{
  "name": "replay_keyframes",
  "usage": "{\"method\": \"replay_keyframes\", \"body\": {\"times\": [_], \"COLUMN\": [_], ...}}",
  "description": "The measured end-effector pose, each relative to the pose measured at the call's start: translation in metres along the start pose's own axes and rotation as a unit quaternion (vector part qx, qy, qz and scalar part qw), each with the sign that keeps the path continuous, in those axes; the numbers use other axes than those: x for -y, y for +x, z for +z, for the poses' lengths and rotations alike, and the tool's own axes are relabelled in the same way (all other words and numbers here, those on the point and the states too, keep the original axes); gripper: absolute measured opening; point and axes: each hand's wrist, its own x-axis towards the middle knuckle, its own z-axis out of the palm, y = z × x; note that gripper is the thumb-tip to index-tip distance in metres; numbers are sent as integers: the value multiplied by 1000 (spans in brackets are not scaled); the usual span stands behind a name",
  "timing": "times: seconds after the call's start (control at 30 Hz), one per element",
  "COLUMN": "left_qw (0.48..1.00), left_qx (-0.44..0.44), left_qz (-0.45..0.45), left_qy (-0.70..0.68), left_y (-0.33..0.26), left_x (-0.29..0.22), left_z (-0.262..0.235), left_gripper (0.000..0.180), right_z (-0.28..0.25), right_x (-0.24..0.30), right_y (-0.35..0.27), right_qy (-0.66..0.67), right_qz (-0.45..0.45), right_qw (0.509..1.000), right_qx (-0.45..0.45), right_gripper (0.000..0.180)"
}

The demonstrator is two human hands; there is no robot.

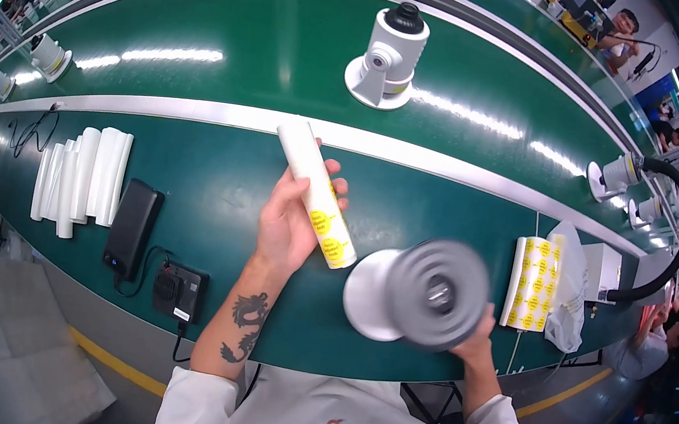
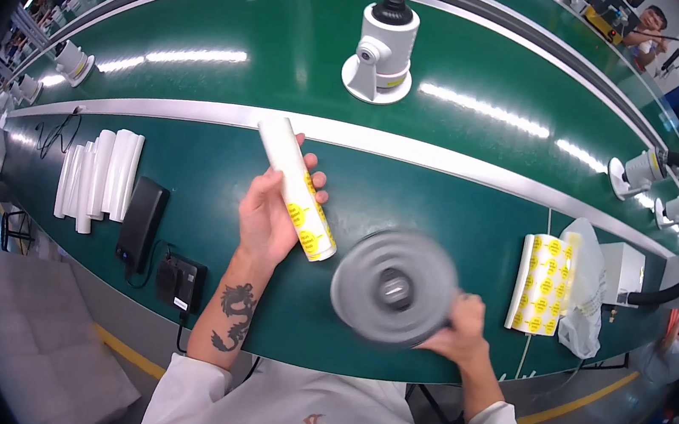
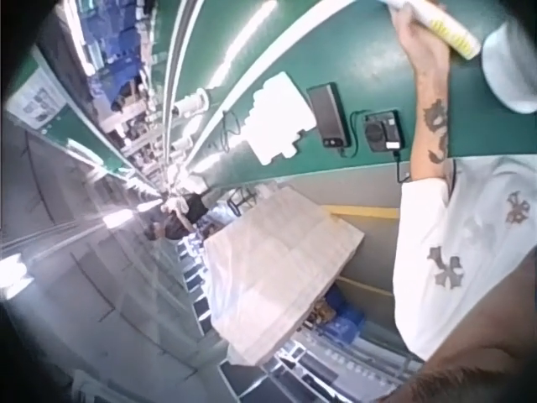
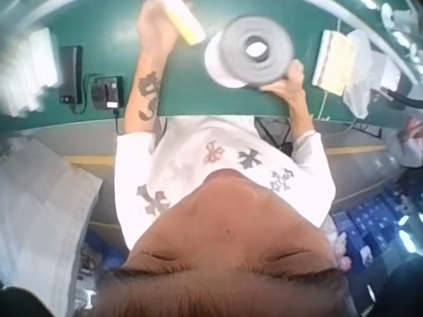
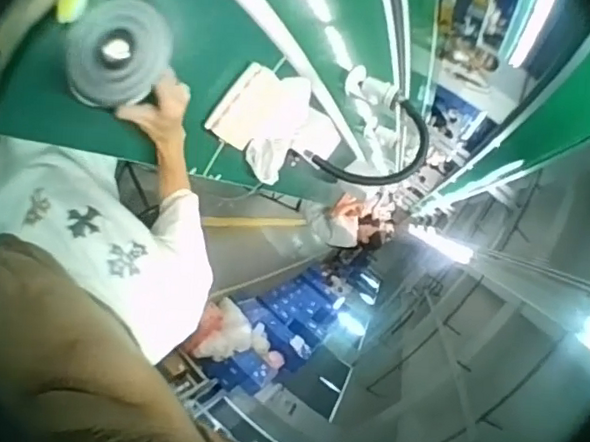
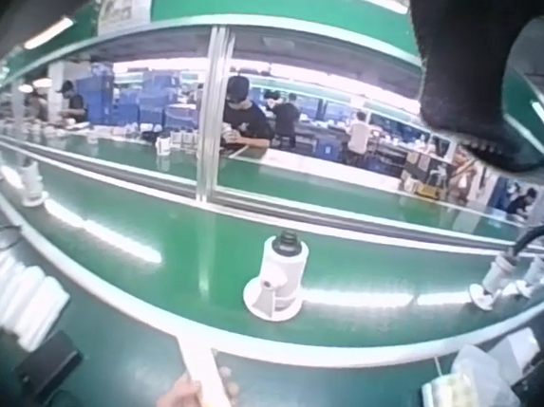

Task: Applying circular yellow stickers to the base of security cameras on an assembly line.

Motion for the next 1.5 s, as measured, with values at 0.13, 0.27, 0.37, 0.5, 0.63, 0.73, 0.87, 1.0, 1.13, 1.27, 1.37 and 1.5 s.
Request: {"method": "replay_keyframes", "body": {"times": [0.13,0.27,0.37,0.5,0.63,0.73,0.87,1.0,1.13,1.27,1.37,1.5], "left_qw": [998,994,989,983,975,975,975,974,975,970,966,967], "left_qx": [56,74,86,140,164,162,150,134,138,143,147,94], "left_qz": [-35,-42,-45,-30,10,26,42,29,38,57,75,81], "left_qy": [-8,70,108,117,151,151,159,182,172,186,199,222], "left_y": [6,5,3,1,0,-2,-6,-8,-9,-11,-13,-17], "left_x": [11,18,24,31,39,43,39,36,37,38,38,38], "left_z": [10,40,48,51,58,58,58,59,60,58,60,64], "left_gripper": [55,48,46,47,46,41,33,28,27,26,26,27], "right_z": [23,26,13,-17,2,17,21,22,19,17,19,23], "right_x": [21,24,26,25,50,51,51,50,58,59,58,58], "right_y": [16,18,25,58,92,96,95,95,100,99,95,95], "right_qy": [153,164,179,202,44,54,45,37,56,33,17,16], "right_qz": [-88,-75,-10,-33,-34,-24,-10,-27,3,-3,-12,-30], "right_qw": [979,975,965,979,992,990,989,986,986,990,990,988], "right_qx": [99,129,192,24,-116,-129,-139,-162,-159,-134,-141,-149], "right_gripper": [45,46,42,37,34,33,30,25,22,21,20,20]}}
